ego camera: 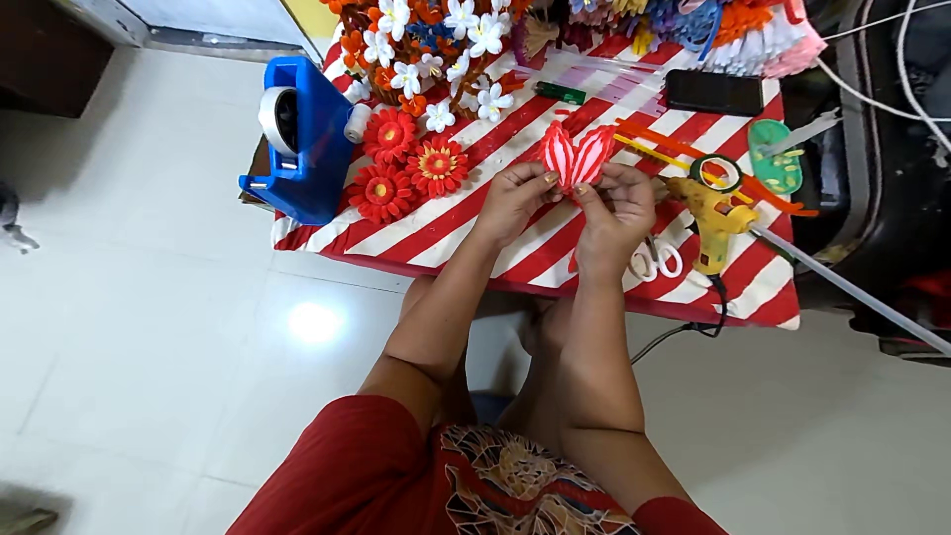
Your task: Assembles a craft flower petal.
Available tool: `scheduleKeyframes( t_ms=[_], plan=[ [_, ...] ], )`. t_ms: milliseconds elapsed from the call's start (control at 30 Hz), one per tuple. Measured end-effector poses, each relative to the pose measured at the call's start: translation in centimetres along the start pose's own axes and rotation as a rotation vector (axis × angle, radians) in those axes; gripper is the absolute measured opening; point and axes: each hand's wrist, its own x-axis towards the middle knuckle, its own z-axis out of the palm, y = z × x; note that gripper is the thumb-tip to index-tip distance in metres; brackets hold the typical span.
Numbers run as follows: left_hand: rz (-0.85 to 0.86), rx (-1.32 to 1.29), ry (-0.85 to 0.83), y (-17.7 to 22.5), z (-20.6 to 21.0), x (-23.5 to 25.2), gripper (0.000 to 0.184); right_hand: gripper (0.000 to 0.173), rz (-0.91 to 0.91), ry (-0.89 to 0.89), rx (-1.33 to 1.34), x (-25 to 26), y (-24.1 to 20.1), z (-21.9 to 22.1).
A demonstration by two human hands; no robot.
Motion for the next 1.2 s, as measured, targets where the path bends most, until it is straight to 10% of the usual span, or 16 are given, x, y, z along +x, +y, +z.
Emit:
scheduleKeyframes(
  t_ms=[1200],
  plan=[
    [-0.044,0.013,0.029,-0.11,0.27,-0.17,0.025,0.033,0.037,-0.015,-0.063,0.34,-0.03,-0.45]
  ],
)
